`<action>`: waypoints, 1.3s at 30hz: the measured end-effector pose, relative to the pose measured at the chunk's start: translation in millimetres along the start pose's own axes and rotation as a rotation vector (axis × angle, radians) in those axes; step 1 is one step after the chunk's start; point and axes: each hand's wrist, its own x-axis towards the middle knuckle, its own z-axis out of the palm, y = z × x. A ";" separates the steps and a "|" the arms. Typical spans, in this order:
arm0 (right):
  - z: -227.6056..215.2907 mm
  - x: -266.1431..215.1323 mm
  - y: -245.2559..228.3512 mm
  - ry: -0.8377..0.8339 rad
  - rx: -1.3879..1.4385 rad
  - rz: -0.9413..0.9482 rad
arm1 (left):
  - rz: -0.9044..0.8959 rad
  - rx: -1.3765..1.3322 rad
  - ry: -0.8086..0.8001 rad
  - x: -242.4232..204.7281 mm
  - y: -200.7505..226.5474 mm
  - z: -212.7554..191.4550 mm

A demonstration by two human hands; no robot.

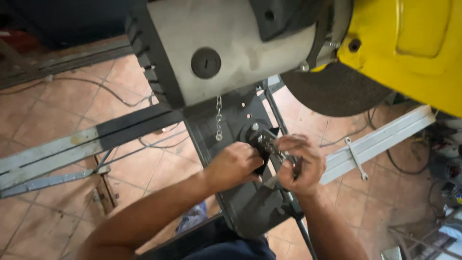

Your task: Adjusting and tightening bolts on a metal chop saw using a wrench and locking pliers.

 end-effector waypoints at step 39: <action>-13.4 45.4 -19.7 -0.330 -0.142 -0.038 | -0.016 0.276 0.222 13.0 30.8 -15.6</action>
